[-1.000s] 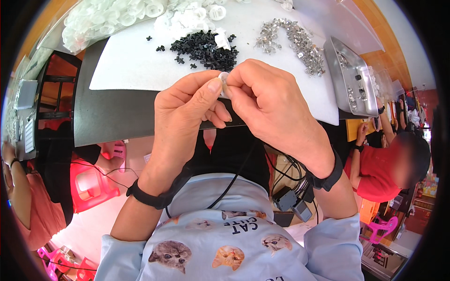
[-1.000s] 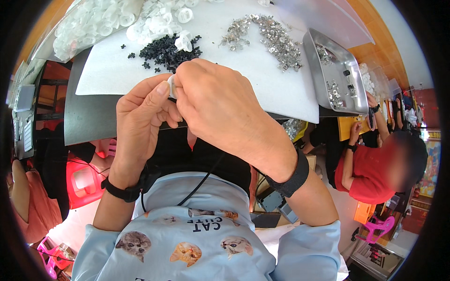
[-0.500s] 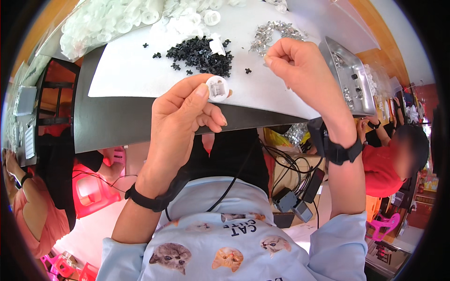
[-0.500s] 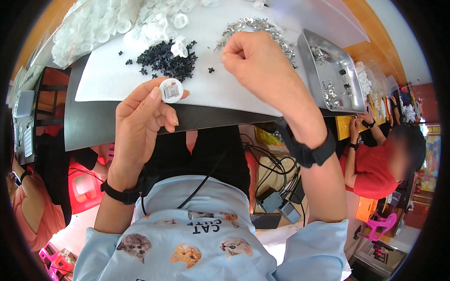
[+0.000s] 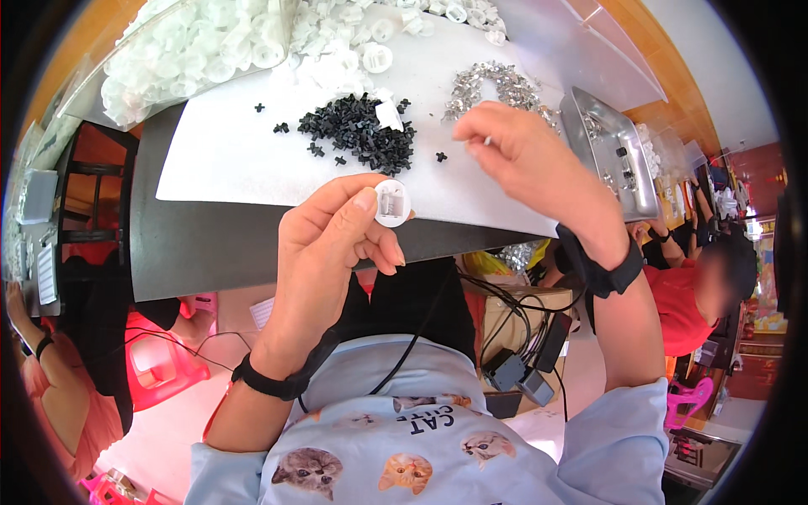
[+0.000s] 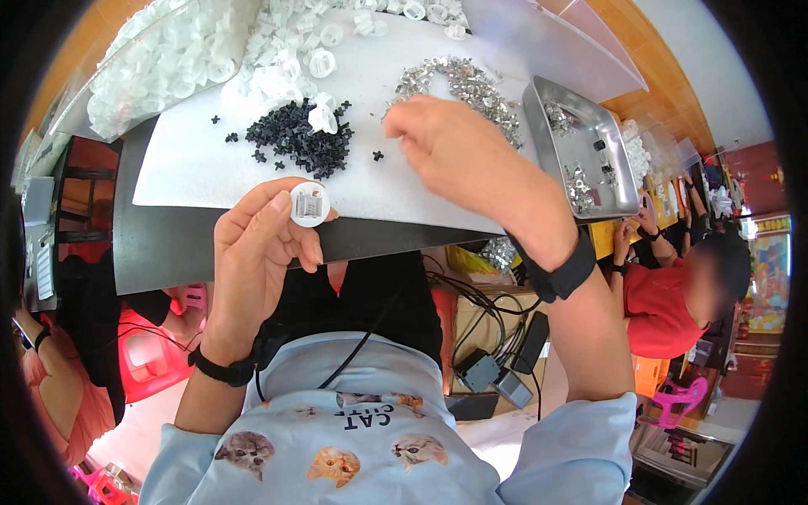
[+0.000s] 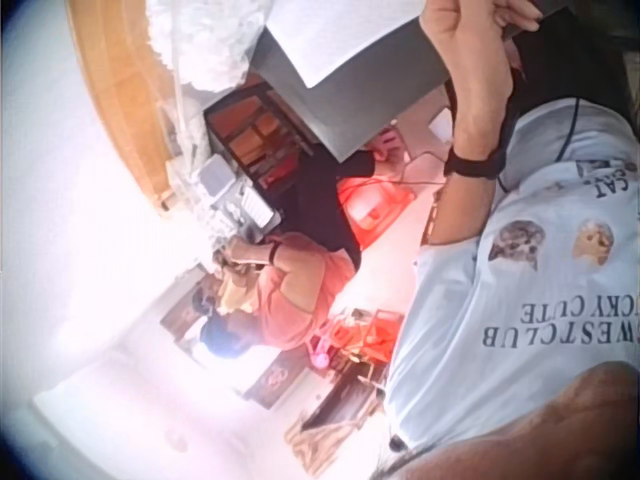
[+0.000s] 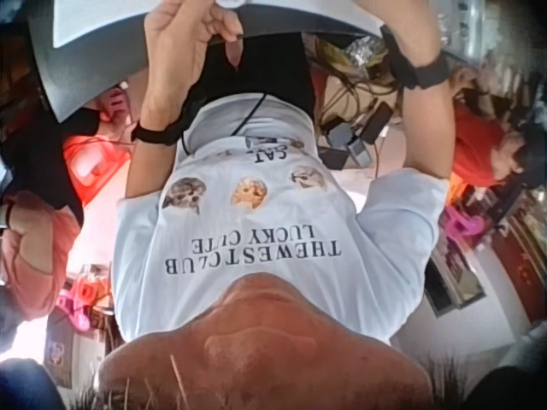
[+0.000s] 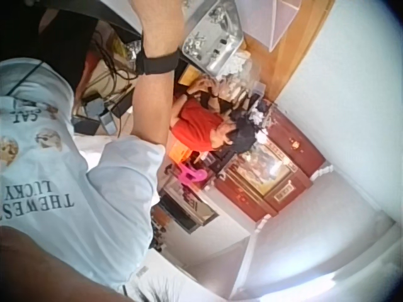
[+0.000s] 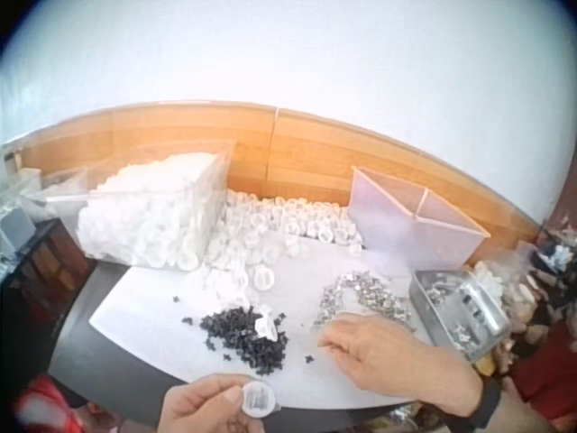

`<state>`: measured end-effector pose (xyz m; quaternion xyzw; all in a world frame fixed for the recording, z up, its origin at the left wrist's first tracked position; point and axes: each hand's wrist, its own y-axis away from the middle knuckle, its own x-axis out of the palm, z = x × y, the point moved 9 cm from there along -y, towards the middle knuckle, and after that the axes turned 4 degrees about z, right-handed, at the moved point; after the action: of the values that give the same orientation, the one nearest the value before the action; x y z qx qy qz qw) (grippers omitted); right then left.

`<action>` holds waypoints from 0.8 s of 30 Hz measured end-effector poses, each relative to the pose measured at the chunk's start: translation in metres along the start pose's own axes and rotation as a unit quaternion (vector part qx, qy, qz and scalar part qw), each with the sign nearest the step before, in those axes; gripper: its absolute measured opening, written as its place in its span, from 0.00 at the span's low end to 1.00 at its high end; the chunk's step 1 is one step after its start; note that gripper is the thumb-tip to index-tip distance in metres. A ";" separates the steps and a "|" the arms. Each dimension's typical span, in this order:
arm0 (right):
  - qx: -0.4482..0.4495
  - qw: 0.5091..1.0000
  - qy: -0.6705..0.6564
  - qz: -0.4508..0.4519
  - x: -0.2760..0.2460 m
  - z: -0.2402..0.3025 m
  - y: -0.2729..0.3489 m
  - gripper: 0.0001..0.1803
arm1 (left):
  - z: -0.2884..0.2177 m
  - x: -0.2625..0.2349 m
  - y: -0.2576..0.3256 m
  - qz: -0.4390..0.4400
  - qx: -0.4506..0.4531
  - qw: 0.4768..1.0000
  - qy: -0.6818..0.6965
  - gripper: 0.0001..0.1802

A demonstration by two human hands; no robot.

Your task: Assembling small plastic and metal components into a circular white plastic housing.

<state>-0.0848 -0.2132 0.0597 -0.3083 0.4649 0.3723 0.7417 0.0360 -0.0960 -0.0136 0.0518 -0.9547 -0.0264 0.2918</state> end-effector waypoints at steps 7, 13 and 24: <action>0.001 0.998 0.048 0.027 0.011 0.017 0.001 0.04 | 0.000 0.001 0.000 -0.003 -0.002 1.000 0.000 0.15; 0.030 0.980 0.196 0.031 0.030 0.024 0.001 0.04 | -0.002 0.000 -0.001 -0.018 0.013 1.000 -0.018 0.16; 0.106 0.993 0.033 0.051 0.026 0.001 -0.010 0.05 | 0.001 0.000 -0.001 -0.011 0.015 1.000 0.007 0.14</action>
<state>-0.0686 -0.2105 0.0377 -0.2162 0.5409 0.3478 0.7346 0.0359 -0.0967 -0.0144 0.0664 -0.9524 -0.0147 0.2971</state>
